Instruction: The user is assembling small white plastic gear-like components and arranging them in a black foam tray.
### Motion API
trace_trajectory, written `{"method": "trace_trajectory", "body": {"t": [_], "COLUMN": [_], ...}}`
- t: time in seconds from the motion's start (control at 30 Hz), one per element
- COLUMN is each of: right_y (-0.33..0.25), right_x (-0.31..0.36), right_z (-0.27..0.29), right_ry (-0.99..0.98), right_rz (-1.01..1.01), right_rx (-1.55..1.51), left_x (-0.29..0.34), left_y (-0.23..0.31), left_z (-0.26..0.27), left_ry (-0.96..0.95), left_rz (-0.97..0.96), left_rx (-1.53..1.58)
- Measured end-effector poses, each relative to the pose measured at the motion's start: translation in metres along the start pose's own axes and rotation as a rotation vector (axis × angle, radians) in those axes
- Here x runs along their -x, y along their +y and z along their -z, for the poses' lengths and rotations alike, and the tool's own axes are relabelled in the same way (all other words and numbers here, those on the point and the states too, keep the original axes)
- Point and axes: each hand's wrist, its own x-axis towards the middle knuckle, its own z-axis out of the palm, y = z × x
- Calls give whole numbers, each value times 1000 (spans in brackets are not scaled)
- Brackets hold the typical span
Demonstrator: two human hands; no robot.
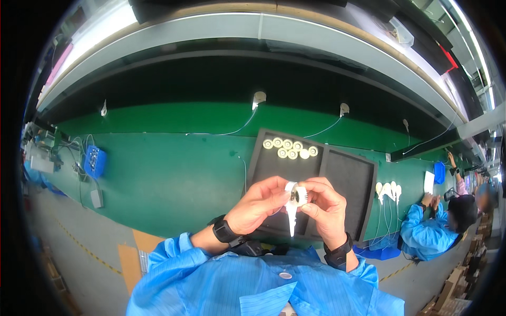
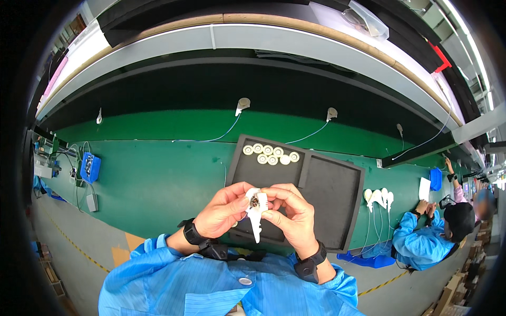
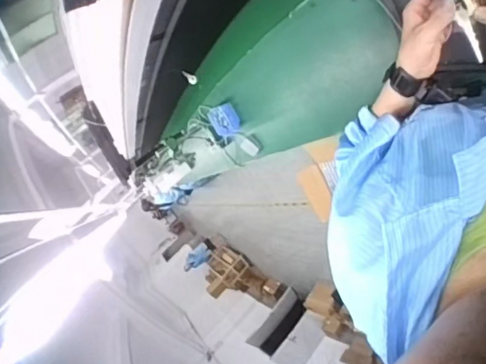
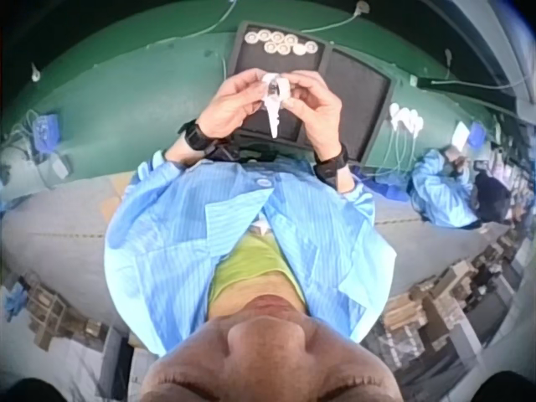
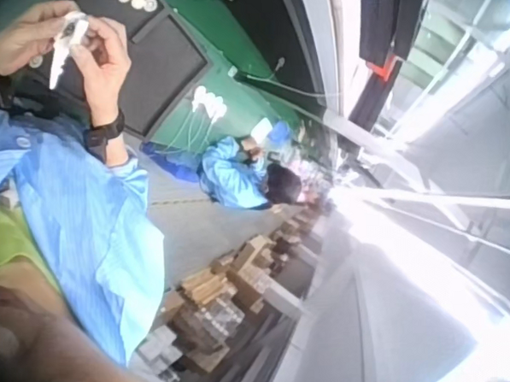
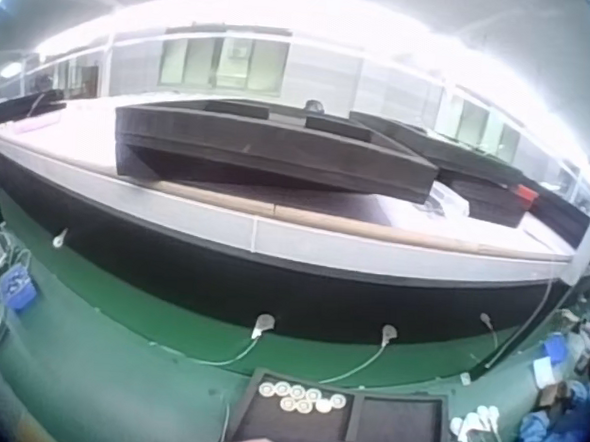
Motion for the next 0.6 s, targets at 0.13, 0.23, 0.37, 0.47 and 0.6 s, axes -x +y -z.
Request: {"method": "trace_trajectory", "body": {"t": [0.13, 0.23, 0.37, 0.47, 0.6], "right_y": [-2, -2, -7, -7, -2], "right_x": [1, 1, 1, 1, 5], "right_z": [0, 0, 0, 0, -2], "right_ry": [-11, -8, -24, -45, -42], "right_rz": [15, 46, 106, 144, 65], "right_rx": [73, 119, 304, 399, 199], "left_x": [0, 1, 3, 6, 8], "left_y": [0, 0, 2, 4, 9], "left_z": [0, -4, -2, 2, -1], "left_ry": [1, -4, 6, -2, -90], "left_rz": [9, -17, -18, 8, 86], "left_rx": [-9, -20, -72, -70, 33]}}
